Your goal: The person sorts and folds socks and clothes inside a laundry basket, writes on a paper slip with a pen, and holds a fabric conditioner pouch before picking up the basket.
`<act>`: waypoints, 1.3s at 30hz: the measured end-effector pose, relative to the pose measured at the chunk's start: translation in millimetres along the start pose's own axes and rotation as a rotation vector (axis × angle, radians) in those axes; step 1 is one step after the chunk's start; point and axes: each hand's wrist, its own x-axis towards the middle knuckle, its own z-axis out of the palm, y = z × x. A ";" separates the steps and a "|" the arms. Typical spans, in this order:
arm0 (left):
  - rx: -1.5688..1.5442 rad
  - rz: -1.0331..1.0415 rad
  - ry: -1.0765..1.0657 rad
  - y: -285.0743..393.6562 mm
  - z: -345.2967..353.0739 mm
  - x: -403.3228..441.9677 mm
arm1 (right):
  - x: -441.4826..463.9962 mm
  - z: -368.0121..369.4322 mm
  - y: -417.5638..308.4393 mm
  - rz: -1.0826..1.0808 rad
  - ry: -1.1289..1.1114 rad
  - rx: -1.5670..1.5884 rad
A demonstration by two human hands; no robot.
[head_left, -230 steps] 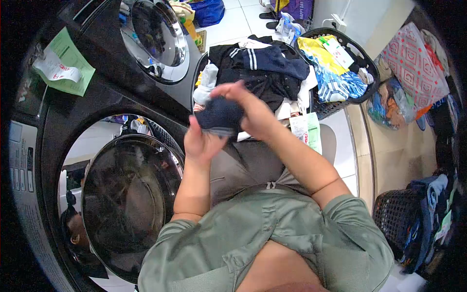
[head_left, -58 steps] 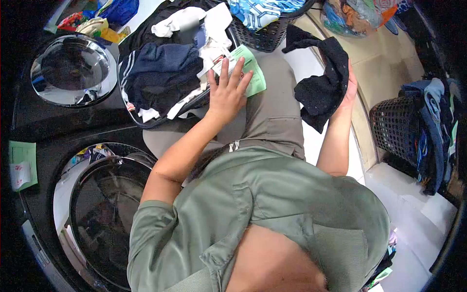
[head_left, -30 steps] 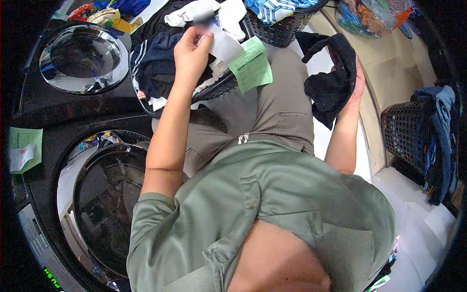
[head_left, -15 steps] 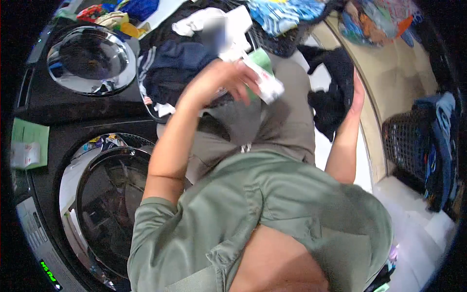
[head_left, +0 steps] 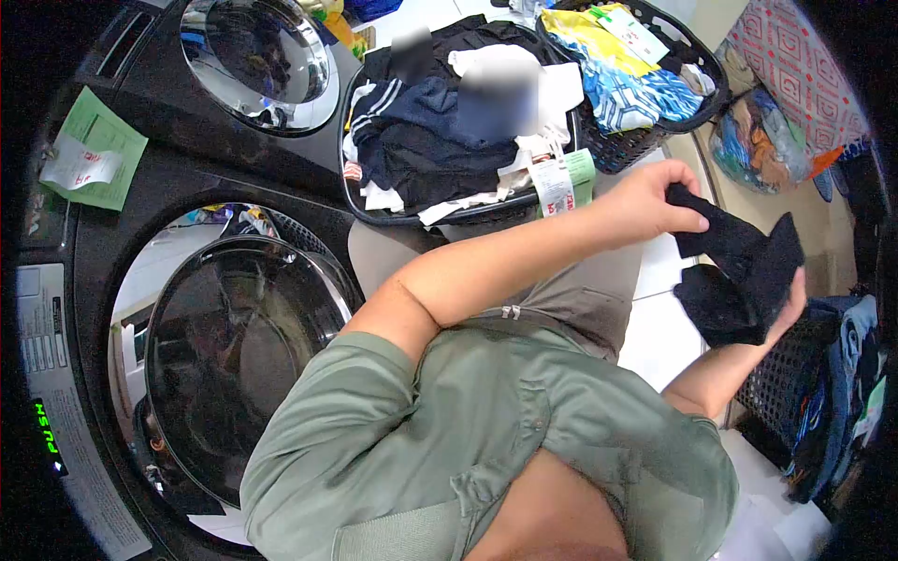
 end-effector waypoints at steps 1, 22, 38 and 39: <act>0.001 -0.001 0.005 0.1 -1.3 -2.2 | 5.0 -0.9 -7.5 -0.036 -0.010 -0.065; 0.054 -0.354 0.263 -36.2 -64.5 -57.6 | 29.1 -56.1 58.9 0.127 0.493 0.018; 1.130 0.057 -0.185 -14.1 -31.0 -28.8 | 29.5 -55.9 46.6 0.032 0.618 -0.541; 1.103 -0.136 -0.223 -9.3 -13.0 -11.5 | 31.3 -57.2 44.7 0.034 0.602 -0.543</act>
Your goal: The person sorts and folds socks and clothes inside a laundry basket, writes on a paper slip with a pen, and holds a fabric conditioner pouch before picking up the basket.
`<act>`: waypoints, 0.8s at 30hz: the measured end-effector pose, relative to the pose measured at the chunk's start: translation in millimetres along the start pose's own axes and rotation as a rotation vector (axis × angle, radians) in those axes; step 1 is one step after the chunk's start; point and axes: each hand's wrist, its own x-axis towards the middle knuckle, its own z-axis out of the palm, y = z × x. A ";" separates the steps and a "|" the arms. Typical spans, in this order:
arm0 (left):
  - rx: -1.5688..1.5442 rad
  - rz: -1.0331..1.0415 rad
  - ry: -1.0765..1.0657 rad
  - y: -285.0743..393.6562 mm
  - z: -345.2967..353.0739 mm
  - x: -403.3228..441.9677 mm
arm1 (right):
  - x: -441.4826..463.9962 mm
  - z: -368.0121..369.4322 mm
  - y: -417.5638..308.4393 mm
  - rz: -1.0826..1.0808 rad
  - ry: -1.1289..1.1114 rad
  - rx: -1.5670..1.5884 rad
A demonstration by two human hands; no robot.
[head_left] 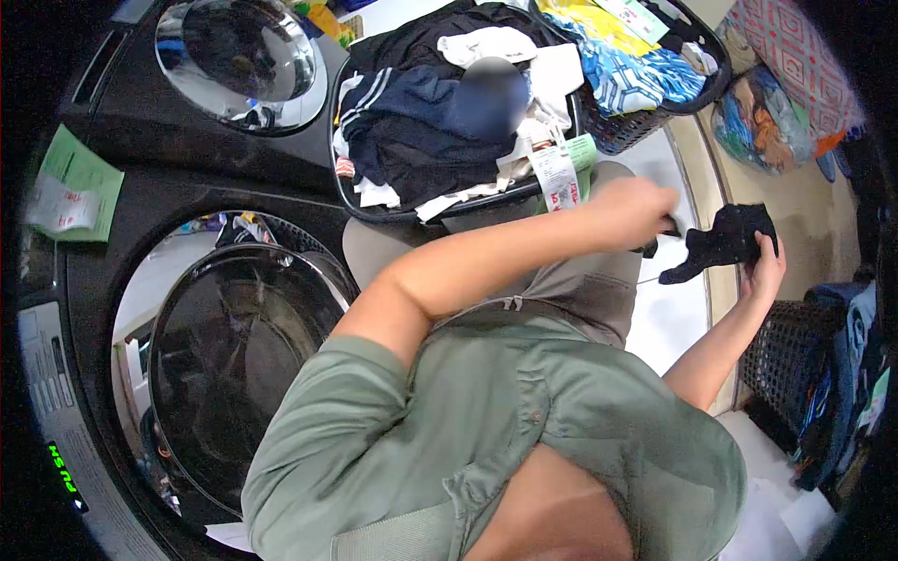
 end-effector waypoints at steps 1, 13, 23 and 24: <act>-0.158 0.127 0.116 7.5 7.5 17.0 | -0.4 -2.5 -1.4 -0.017 0.021 -0.001; -1.436 -0.528 0.209 -34.1 10.3 -5.0 | -37.8 -32.0 -23.7 -0.063 0.214 0.051; -1.542 -0.636 0.273 -71.4 36.4 -69.9 | -156.0 122.0 10.4 -0.664 -0.371 -0.575; -1.551 -0.618 0.198 -76.9 39.6 -72.2 | -169.8 132.1 27.5 -0.624 -0.505 -0.559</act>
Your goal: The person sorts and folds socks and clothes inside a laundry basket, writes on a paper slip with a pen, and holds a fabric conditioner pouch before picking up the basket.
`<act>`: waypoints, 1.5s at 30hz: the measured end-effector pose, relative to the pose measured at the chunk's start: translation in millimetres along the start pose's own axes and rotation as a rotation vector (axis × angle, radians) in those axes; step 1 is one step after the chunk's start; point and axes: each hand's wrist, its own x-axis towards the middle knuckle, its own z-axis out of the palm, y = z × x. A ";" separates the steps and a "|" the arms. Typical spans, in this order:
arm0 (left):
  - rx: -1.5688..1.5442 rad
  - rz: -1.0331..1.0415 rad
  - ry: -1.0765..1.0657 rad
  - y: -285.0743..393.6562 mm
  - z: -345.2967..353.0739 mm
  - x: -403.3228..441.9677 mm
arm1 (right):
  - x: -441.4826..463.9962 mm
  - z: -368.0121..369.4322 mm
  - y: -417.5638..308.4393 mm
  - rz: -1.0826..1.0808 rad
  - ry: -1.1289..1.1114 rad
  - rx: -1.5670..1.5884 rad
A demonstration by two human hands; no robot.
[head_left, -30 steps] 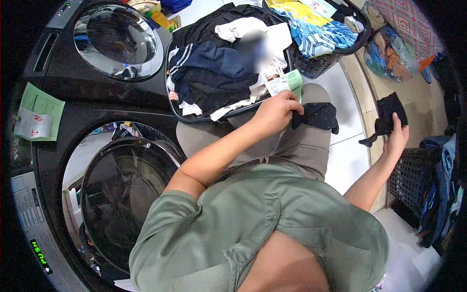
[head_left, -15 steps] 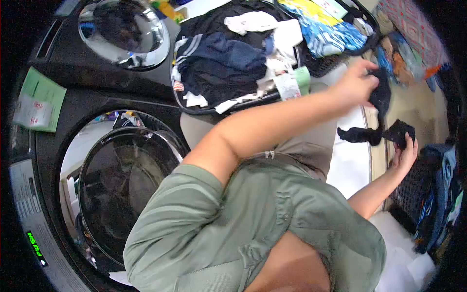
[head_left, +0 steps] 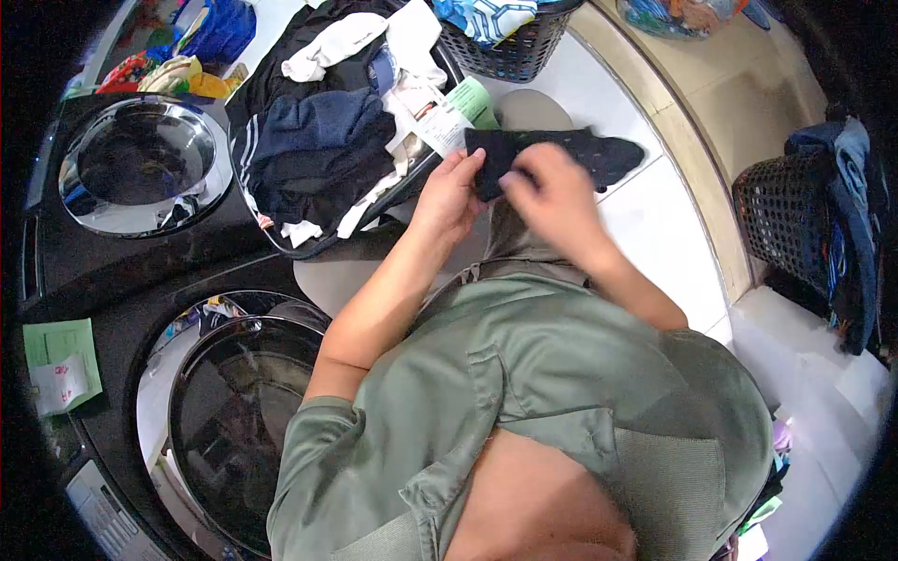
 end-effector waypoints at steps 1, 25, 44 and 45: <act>0.080 0.015 0.099 1.7 5.4 -7.3 | -6.4 13.9 -4.6 0.013 -0.035 -0.016; 0.030 0.046 -0.012 6.9 -2.4 -18.9 | -3.3 16.6 40.2 0.298 -0.255 0.476; 0.188 0.133 0.074 30.2 15.6 -11.9 | 11.1 -140.8 51.8 0.489 0.403 1.127; 0.190 0.134 0.071 28.9 14.5 -11.6 | 13.9 -134.6 44.9 0.482 0.401 1.037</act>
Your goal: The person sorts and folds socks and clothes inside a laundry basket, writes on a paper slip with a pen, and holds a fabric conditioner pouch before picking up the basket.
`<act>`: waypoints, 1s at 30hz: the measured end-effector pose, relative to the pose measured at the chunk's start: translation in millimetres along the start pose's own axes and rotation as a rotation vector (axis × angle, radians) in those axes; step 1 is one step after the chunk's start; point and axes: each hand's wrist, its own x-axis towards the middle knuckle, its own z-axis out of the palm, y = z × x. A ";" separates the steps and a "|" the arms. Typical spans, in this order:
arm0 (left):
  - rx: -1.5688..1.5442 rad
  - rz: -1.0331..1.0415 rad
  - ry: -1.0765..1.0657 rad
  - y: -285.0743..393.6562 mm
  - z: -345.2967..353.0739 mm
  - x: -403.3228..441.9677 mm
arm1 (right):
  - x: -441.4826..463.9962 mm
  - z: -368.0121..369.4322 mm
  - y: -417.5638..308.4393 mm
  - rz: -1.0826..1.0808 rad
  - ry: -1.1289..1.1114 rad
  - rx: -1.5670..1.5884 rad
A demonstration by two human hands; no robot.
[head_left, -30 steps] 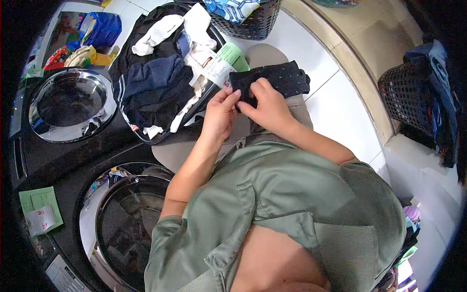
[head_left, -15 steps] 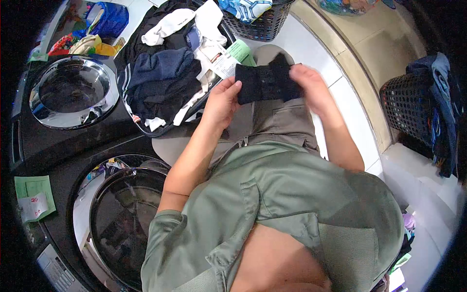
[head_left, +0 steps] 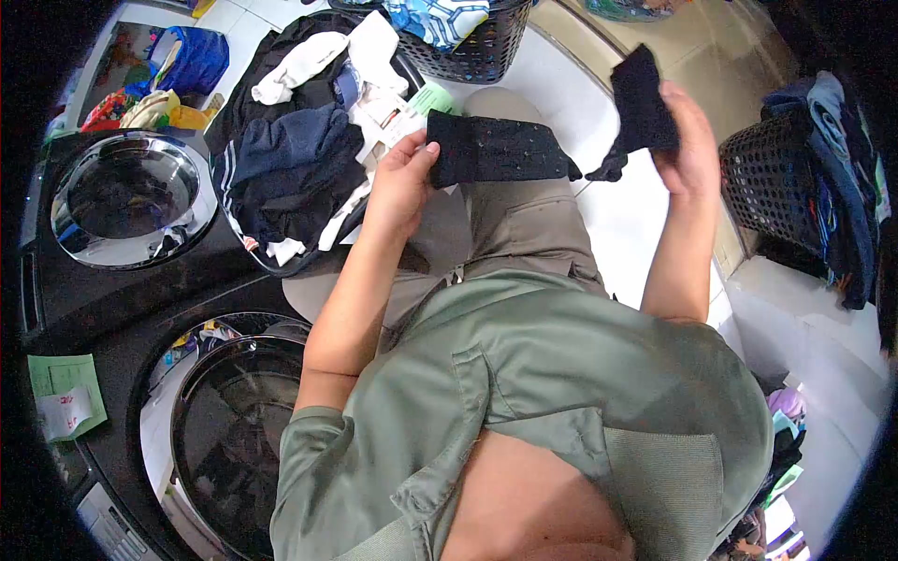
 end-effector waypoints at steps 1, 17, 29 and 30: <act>0.080 0.076 0.021 -3.4 -2.8 0.8 | -1.8 13.3 3.9 -0.015 -0.067 -0.140; -0.570 -0.255 0.110 -34.6 -20.6 -0.5 | -44.1 72.7 142.0 0.644 -0.263 0.554; 0.178 -0.250 -0.551 -13.8 -5.6 -8.9 | -5.4 58.4 90.4 0.432 -0.342 0.344; 0.015 -0.161 -0.575 -7.0 -4.2 -14.4 | -7.2 63.0 84.4 0.379 -0.314 0.240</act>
